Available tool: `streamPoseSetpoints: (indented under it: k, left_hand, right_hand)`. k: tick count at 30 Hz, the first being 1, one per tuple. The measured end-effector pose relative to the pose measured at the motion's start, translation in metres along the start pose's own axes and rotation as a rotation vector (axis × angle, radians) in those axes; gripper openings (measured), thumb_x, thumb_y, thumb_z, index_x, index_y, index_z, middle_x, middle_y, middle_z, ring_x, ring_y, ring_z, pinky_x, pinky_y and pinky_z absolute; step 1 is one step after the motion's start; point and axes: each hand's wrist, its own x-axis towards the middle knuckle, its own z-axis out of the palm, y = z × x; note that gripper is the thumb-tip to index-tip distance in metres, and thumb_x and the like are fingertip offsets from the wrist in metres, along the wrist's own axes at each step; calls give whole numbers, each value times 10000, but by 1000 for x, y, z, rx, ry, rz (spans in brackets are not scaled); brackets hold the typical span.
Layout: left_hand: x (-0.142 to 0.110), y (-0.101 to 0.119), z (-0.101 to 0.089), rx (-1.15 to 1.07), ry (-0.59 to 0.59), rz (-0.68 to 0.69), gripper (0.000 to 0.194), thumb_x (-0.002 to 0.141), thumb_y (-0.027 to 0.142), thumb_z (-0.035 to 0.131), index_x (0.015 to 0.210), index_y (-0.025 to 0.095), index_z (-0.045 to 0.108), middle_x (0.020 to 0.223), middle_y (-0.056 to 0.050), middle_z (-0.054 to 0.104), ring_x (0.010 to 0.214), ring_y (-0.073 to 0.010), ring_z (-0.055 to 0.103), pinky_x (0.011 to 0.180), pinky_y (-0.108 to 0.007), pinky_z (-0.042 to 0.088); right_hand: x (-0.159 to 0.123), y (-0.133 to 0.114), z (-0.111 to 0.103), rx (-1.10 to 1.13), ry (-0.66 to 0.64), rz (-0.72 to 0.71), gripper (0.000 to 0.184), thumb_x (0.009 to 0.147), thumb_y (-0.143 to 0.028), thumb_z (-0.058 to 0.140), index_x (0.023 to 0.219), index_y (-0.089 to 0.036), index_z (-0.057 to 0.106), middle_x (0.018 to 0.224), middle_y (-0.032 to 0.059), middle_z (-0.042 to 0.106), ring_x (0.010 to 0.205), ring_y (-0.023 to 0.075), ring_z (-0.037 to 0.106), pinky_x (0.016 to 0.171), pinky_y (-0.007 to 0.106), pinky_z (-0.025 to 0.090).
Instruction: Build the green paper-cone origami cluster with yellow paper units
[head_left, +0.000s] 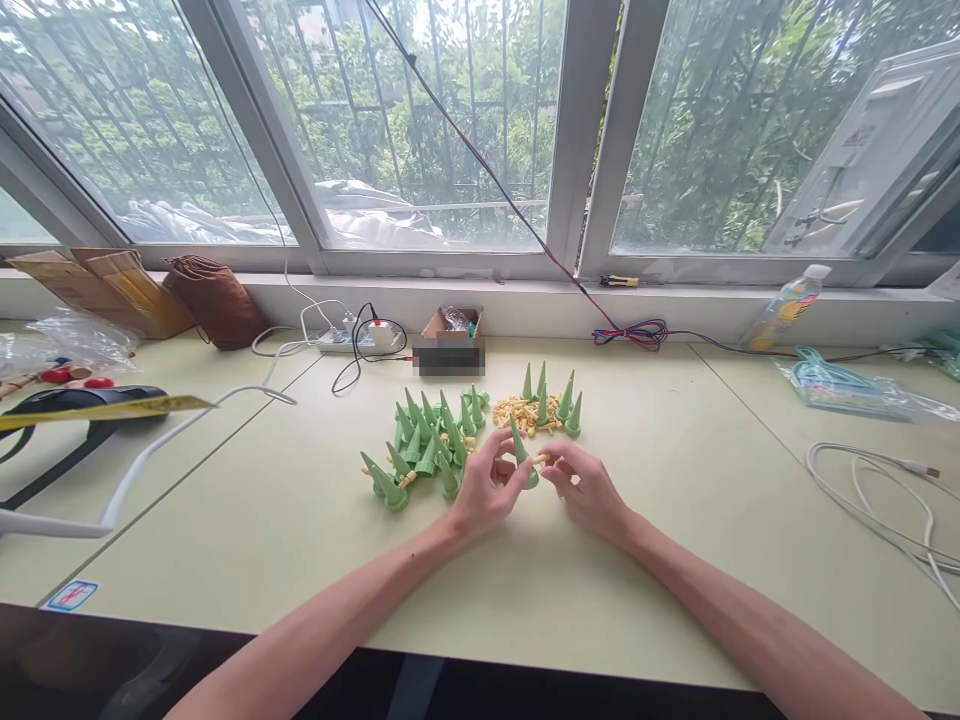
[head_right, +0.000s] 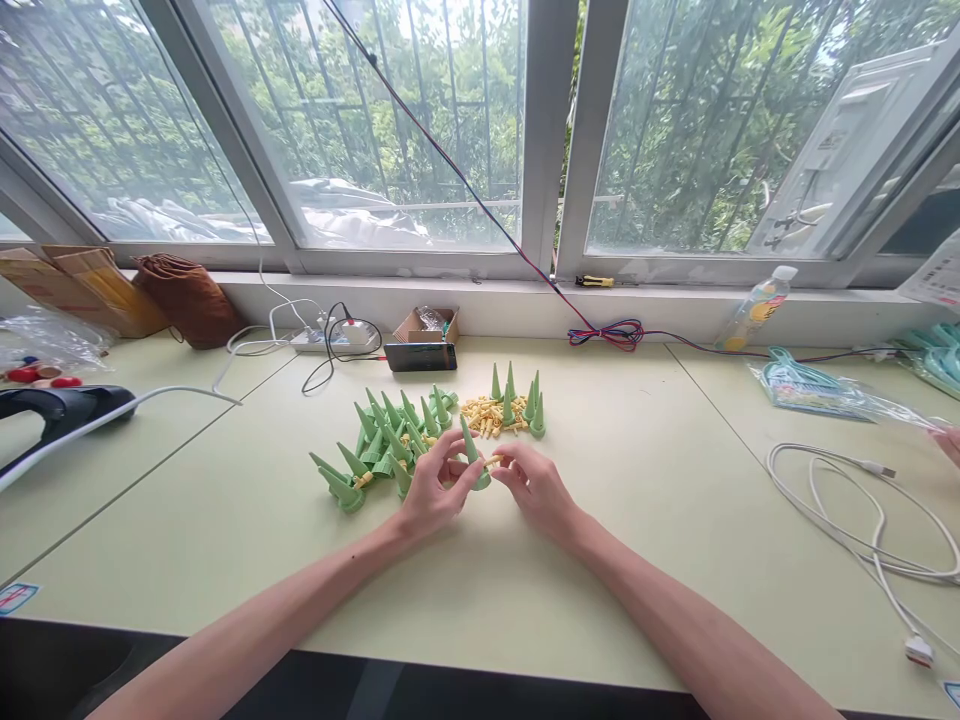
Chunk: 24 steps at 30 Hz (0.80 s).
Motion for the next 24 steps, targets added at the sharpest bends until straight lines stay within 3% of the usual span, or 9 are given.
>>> streamPoseSetpoints:
  k: [12, 19, 24]
  left_hand:
    - [0, 4, 0, -17, -41, 0, 305, 935, 319, 597, 1189, 191, 484, 859, -8, 592, 470, -35, 510, 402, -145, 417]
    - [-1, -3, -2, 129, -75, 104, 319, 936, 259, 575, 1231, 201, 468, 854, -9, 609, 504, -56, 531, 455, -171, 431]
    - [-2, -5, -2, 249, -95, 183, 365, 919, 216, 575, 1261, 221, 446, 881, -8, 616, 473, -36, 475, 438, -164, 357]
  right_hand:
    - [-1, 3, 1, 11, -6, 14, 221, 984, -399, 530, 894, -199, 561, 663, -27, 502, 546, 120, 452, 547, 260, 409]
    - [-1, 3, 0, -2, -30, 19, 275, 1002, -408, 481, 830, -199, 533, 612, -38, 472, 517, 116, 422, 523, 256, 372]
    - [-2, 4, 0, -20, -35, 22, 315, 1017, -394, 442, 782, -198, 516, 602, -36, 481, 517, 114, 425, 526, 253, 360]
